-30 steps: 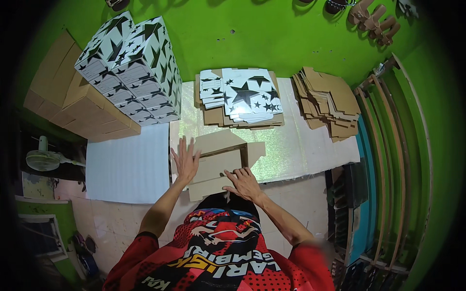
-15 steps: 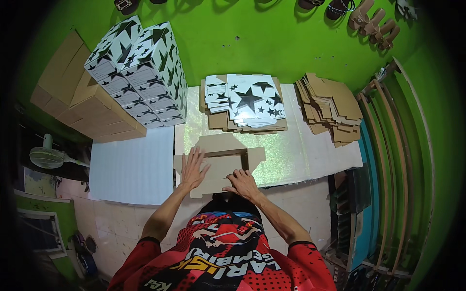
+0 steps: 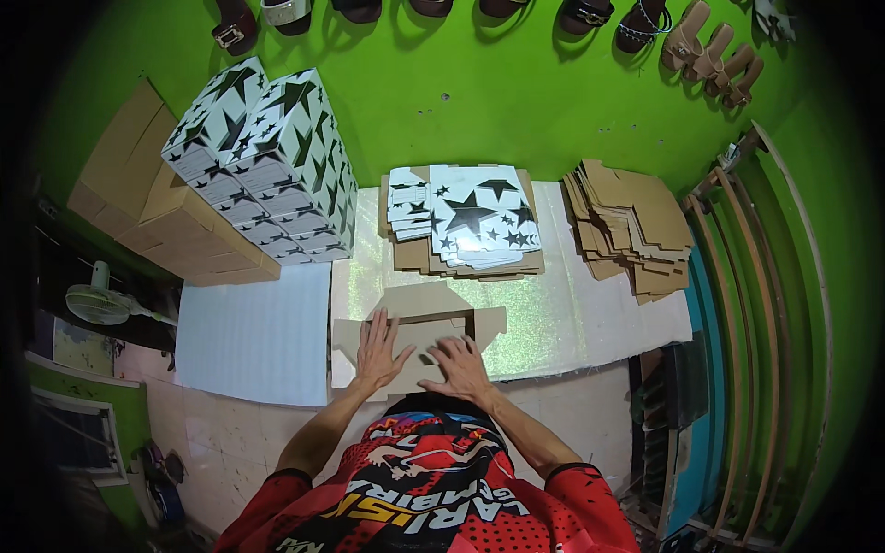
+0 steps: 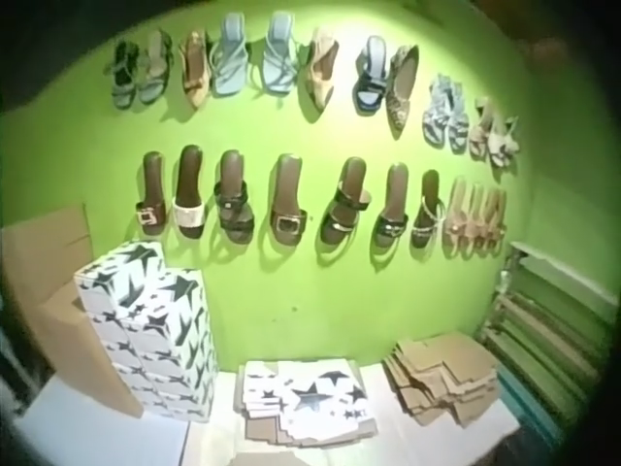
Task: Manually folding flat cardboard components into finished shoe boxes.
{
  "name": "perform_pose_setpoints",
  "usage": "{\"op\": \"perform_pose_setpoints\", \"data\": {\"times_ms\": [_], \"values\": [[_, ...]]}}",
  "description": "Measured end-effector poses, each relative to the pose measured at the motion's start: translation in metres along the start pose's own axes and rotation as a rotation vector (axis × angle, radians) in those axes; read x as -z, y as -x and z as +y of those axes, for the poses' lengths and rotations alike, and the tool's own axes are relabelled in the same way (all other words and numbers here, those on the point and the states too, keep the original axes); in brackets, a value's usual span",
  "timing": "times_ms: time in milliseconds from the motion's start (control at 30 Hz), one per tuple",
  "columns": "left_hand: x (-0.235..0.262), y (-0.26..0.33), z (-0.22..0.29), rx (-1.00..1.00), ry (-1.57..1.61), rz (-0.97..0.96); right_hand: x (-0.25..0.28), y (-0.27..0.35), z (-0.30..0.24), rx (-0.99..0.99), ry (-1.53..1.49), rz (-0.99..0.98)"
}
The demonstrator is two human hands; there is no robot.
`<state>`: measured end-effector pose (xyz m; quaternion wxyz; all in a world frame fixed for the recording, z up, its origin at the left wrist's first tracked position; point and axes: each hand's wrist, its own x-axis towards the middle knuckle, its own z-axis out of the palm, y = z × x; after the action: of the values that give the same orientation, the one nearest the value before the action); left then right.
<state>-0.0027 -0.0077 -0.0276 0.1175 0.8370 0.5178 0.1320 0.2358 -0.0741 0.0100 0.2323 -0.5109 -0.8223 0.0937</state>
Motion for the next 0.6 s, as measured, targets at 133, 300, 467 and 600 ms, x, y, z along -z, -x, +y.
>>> {"op": "perform_pose_setpoints", "data": {"times_ms": [133,300,467,600], "values": [[0.002,-0.01,0.015,0.003,-0.081,-0.062,-0.024,-0.049,-0.003,-0.094,0.068,-0.089],[0.005,-0.01,-0.002,-0.042,-0.012,-0.02,-0.017,-0.038,0.046,-0.192,0.208,-0.102],[0.008,-0.008,0.003,-0.028,0.082,-0.015,0.012,-0.013,0.075,-0.423,0.282,-0.036],[-0.005,-0.014,0.023,0.077,-0.105,-0.011,0.002,-0.031,0.042,-0.34,0.133,-0.094]]}}
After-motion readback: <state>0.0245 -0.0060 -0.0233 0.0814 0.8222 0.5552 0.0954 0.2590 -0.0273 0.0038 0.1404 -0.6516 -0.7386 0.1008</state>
